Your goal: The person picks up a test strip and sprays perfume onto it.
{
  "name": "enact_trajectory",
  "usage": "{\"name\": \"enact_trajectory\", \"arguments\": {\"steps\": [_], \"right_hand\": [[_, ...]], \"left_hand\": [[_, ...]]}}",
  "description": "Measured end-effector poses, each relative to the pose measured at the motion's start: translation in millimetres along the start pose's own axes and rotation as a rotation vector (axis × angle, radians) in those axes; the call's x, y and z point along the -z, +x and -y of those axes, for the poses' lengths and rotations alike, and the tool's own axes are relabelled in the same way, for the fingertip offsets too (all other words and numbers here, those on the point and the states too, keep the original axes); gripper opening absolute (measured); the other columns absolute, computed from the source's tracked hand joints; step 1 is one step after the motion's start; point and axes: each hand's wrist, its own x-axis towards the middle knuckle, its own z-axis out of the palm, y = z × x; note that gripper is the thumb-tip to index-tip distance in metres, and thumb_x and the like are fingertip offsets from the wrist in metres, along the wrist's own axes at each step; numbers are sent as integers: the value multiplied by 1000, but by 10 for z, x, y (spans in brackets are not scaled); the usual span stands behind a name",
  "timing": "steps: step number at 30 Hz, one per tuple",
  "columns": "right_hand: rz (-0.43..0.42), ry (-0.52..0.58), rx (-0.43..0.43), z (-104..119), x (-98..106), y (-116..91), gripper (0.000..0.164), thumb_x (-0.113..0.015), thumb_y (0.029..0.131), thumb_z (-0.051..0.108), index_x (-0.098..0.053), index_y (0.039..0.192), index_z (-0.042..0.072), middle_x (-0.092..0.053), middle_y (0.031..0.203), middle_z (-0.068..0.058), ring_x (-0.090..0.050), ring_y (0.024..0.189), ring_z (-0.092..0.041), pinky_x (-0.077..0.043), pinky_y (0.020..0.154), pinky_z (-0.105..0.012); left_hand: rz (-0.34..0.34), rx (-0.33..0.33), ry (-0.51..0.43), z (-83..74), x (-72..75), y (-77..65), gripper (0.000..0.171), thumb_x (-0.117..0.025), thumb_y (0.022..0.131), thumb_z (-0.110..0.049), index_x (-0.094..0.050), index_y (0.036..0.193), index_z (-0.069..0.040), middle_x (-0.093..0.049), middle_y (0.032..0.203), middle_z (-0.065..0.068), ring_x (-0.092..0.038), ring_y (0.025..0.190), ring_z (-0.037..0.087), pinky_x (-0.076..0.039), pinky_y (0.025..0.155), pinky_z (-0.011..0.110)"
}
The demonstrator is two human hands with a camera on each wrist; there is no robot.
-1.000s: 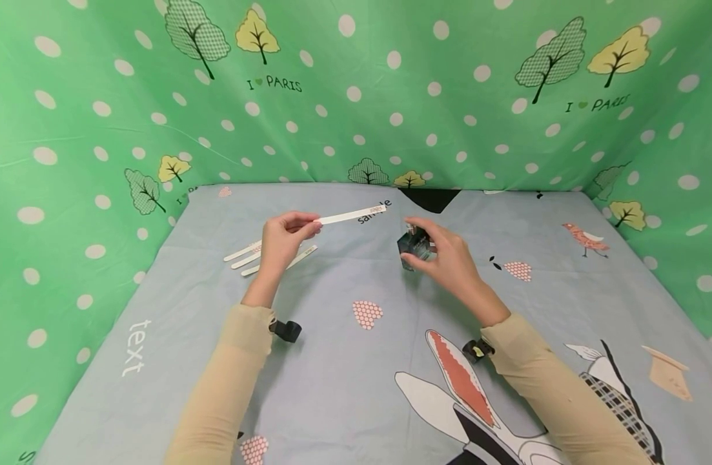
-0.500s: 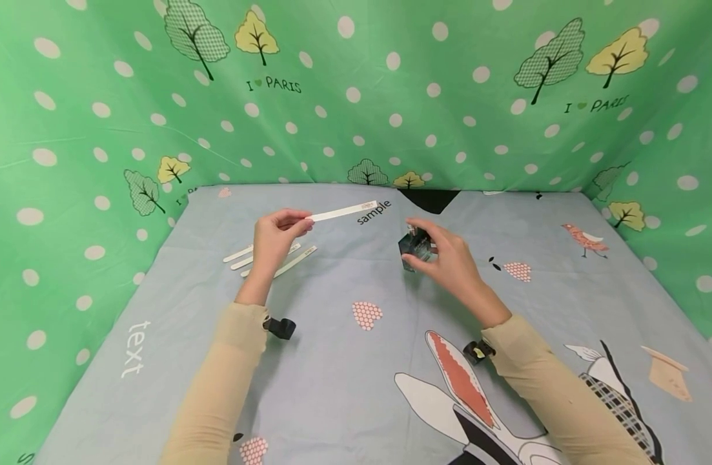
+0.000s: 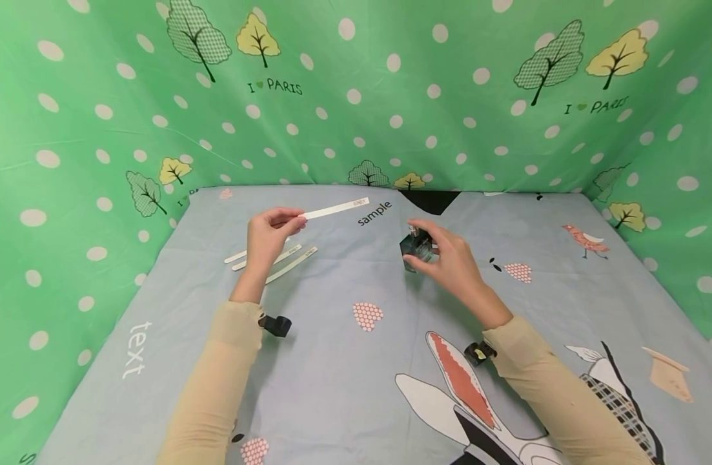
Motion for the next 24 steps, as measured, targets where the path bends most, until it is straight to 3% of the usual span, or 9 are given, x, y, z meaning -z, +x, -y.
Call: {"name": "enact_trajectory", "arguments": {"steps": [15, 19, 24], "right_hand": [[25, 0, -15, -17, -14, -13, 63, -83, 82, 26, -55, 139, 23, -67, 129, -16, -71, 104, -34, -62, 78, -45], [23, 2, -7, -26, -19, -16, 63, -83, 82, 26, -55, 138, 22, -67, 129, -16, -71, 103, -34, -62, 77, -45], [18, 4, -2, -36, -24, -22, 63, -84, 81, 26, -55, 138, 22, -67, 128, -16, -71, 103, -34, -62, 76, -45]], "left_hand": [[-53, -27, -31, 48, 135, 70, 28, -77, 87, -14, -74, 106, 7, -70, 75, -15, -69, 69, -3, -58, 70, 14], [-57, -2, -52, -15, 197, 76, 26, -75, 88, -7, -72, 107, 11, -70, 73, -14, -69, 68, -2, -58, 68, 14], [-75, -6, -54, 44, 260, 115, 28, -76, 88, -8, -71, 107, 12, -71, 73, -15, -69, 68, -3, -58, 69, 14]]}}
